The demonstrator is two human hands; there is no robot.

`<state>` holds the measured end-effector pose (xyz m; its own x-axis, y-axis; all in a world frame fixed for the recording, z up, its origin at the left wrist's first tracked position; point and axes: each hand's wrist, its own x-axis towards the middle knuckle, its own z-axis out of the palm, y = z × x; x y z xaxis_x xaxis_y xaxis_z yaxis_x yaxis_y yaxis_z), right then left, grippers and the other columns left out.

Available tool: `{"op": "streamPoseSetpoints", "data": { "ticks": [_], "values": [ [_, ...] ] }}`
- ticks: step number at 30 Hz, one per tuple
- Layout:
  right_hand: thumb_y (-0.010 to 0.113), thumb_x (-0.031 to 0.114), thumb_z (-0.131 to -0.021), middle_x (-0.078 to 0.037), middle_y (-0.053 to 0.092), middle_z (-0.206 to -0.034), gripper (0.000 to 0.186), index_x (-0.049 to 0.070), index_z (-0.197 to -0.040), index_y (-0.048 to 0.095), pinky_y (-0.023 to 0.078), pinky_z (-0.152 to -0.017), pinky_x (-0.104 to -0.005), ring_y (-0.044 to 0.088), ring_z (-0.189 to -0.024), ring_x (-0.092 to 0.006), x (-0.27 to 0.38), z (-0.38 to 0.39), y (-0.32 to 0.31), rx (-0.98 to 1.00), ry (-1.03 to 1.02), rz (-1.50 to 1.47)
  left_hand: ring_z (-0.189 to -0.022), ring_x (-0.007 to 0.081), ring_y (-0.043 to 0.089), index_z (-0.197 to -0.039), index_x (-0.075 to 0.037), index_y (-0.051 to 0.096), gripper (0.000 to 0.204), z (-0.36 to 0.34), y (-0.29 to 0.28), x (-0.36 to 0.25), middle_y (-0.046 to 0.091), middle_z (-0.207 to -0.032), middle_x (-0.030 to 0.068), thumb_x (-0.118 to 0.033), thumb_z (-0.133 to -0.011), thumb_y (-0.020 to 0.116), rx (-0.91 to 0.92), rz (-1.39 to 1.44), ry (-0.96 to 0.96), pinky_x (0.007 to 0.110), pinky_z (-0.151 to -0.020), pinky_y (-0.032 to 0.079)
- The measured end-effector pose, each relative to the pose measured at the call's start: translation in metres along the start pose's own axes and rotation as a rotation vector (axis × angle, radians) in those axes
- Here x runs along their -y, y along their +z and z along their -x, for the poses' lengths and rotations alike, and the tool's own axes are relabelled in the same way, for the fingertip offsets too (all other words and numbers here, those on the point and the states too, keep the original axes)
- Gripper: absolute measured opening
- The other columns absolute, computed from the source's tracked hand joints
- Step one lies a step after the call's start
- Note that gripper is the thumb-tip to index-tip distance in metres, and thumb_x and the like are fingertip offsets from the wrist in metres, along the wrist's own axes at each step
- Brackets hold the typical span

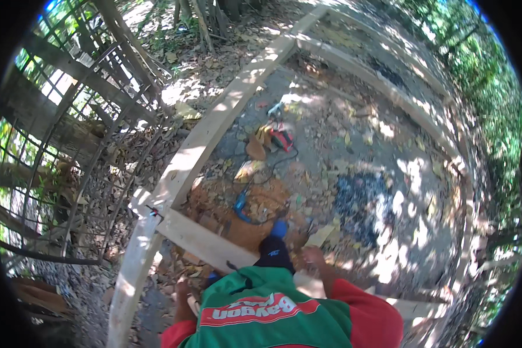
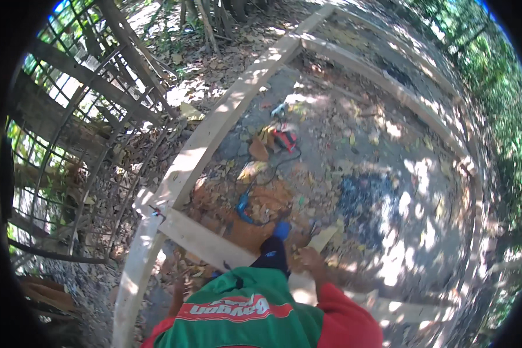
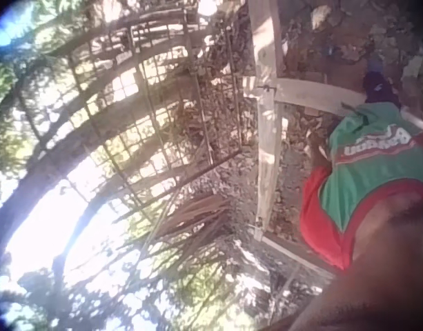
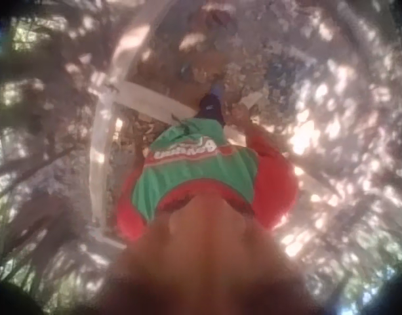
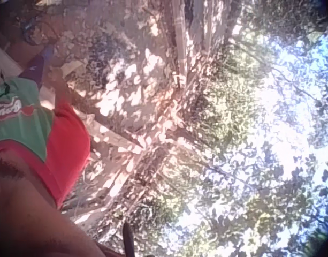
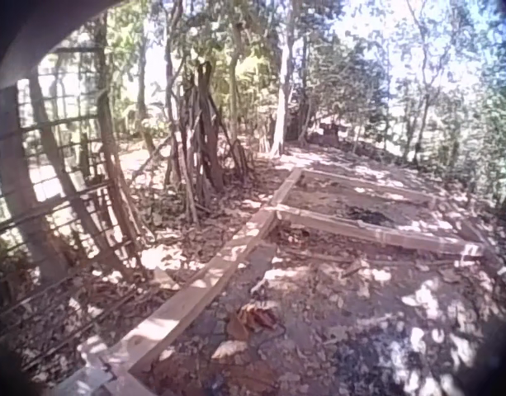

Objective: The person marks a wood beam with a pencil and ruler while sitting on the ground, then uses an electric drill to make several holes in the beam.

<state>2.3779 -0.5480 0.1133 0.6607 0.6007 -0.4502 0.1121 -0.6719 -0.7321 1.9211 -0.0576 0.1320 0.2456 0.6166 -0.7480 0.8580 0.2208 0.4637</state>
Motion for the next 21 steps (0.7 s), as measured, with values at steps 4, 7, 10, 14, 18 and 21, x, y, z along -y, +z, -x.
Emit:
{"op": "streamPoseSetpoints", "data": {
  "ticks": [4,7,10,14,18,21],
  "values": [
    [0.06,0.027,-0.094,-0.007,0.064,-0.073,0.022,0.007,-0.1,0.065,0.05,-0.054,-0.0324,0.063,-0.064,-0.0168,0.012,-0.062,-0.095,-0.059,0.177,-0.136,-0.112,0.0394,0.061,-0.113,-0.007,0.068,0.049,0.043,0.097,-0.154,0.066,-0.12,0.0203,-0.047,-0.086,0.064,-0.195,-0.506,0.127,0.049,-0.095,0.047],
    [0.061,0.027,-0.095,-0.005,0.065,-0.074,0.022,0.006,-0.098,0.064,0.049,-0.049,-0.0259,0.062,-0.059,-0.0136,0.108,-0.093,-0.127,-0.233,0.421,-0.717,-0.103,0.0424,0.063,-0.106,-0.001,0.069,0.047,0.055,0.081,-0.263,0.068,-0.105,0.0251,-0.044,-0.087,0.064,-0.14,-0.331,0.356,0.046,-0.09,0.049],
    [0.061,0.03,-0.095,-0.004,0.066,-0.075,0.024,0.006,-0.099,0.064,0.049,-0.048,-0.025,0.063,-0.06,-0.0131,0.104,-0.107,-0.158,-0.277,0.393,-0.811,-0.097,0.0357,0.067,-0.103,0.003,0.069,0.046,0.029,0.106,-0.379,0.07,-0.098,0.0225,-0.041,-0.09,0.062,-0.043,-0.043,0.335,0.043,-0.086,0.049],
    [0.065,0.033,-0.091,-0.006,0.067,-0.076,0.024,0.009,-0.096,0.068,0.053,-0.055,-0.0313,0.065,-0.063,-0.0163,0.033,-0.101,-0.149,-0.185,0.41,-0.579,-0.084,0.0228,0.067,-0.102,0.002,0.07,0.044,0.031,0.146,-0.49,0.07,-0.087,0.0144,-0.04,-0.093,0.061,-0.033,-0.231,0.595,0.038,-0.078,0.05],
    [0.067,0.032,-0.082,-0.009,0.071,-0.082,0.025,0.01,-0.092,0.071,0.056,-0.063,-0.0363,0.069,-0.068,-0.0233,-0.04,-0.079,-0.14,0.078,-0.153,0.788,-0.075,0.019,0.065,-0.098,0.0,0.072,0.043,0.018,0.211,-0.535,0.069,-0.08,0.0088,-0.041,-0.093,0.061,0.264,-0.182,0.39,0.037,-0.071,0.051],
    [0.064,0.031,-0.081,-0.011,0.071,-0.083,0.022,0.013,-0.091,0.072,0.055,-0.062,-0.0427,0.069,-0.072,-0.0308,0.058,-0.12,-0.078,0.268,-0.243,0.424,-0.077,0.0219,0.067,-0.095,-0.004,0.073,0.039,-0.044,0.132,-0.458,0.07,-0.081,0.0103,-0.04,-0.092,0.06,0.109,-0.214,0.445,0.039,-0.07,0.051]
  ]
}}
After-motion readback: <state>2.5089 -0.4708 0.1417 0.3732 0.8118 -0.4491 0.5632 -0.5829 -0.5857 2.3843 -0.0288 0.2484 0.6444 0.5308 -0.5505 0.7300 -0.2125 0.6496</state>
